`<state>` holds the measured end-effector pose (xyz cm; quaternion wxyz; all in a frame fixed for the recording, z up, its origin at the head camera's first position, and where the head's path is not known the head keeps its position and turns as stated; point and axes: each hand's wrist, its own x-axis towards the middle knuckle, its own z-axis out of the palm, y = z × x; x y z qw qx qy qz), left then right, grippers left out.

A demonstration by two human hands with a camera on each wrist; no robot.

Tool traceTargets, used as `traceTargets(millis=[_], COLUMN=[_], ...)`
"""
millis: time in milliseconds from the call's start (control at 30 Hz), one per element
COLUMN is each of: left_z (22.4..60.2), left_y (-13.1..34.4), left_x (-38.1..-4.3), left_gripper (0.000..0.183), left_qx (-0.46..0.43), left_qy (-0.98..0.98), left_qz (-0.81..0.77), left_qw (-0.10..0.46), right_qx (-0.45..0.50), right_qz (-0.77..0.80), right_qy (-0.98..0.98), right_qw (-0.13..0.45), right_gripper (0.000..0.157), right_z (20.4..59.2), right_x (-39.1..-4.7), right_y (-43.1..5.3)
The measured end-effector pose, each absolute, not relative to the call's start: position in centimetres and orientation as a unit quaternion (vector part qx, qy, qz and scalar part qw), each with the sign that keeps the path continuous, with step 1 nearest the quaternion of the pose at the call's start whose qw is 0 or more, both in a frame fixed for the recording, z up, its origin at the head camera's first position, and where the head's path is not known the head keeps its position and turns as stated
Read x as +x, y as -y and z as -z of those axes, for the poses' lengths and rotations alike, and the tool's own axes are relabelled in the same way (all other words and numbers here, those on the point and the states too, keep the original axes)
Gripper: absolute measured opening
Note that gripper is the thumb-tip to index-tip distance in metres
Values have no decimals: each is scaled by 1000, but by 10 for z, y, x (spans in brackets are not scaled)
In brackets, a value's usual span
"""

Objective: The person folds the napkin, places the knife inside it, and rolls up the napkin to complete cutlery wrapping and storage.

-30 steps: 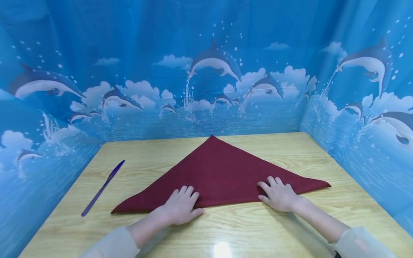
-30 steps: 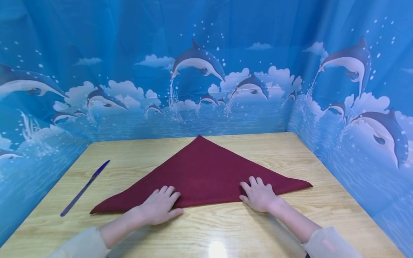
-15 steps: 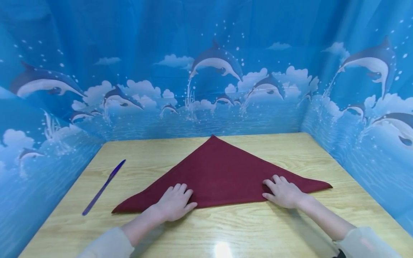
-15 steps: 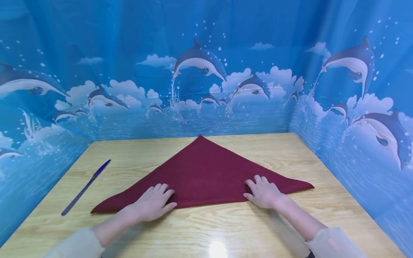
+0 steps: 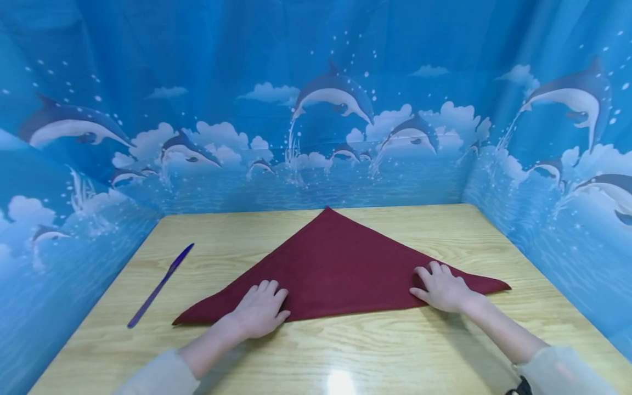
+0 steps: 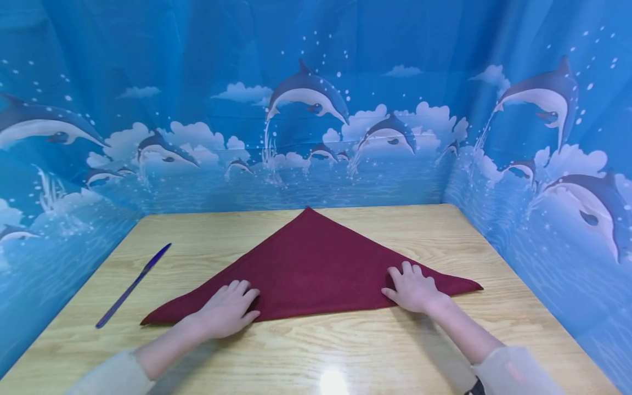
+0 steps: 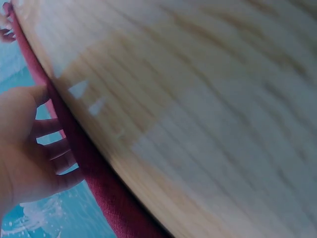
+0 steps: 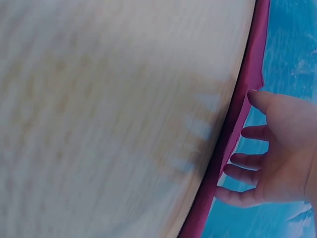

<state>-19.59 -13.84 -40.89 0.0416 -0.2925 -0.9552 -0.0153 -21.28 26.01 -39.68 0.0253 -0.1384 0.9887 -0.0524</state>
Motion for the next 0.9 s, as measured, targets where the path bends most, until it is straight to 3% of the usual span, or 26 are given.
traceTargets(millis=[200,533,900], left_z=[399,371,362], left_y=[149,201,263], left_x=[-201,-235,-251], left_gripper=[34,37,45], left_qx=[-273,-167,-93], left_qy=[960,979,991], left_qz=[21,79,4], left_qw=[59,83,100], right_qx=[-108,-94,-94], right_qz=[59,49,47], right_qy=[-992,-994,-994], right_qw=[29,17,12], right_gripper=[56,59,59], right_z=[397,403,406], right_x=[-218,-219,-218], right_y=[-276,-292,-295])
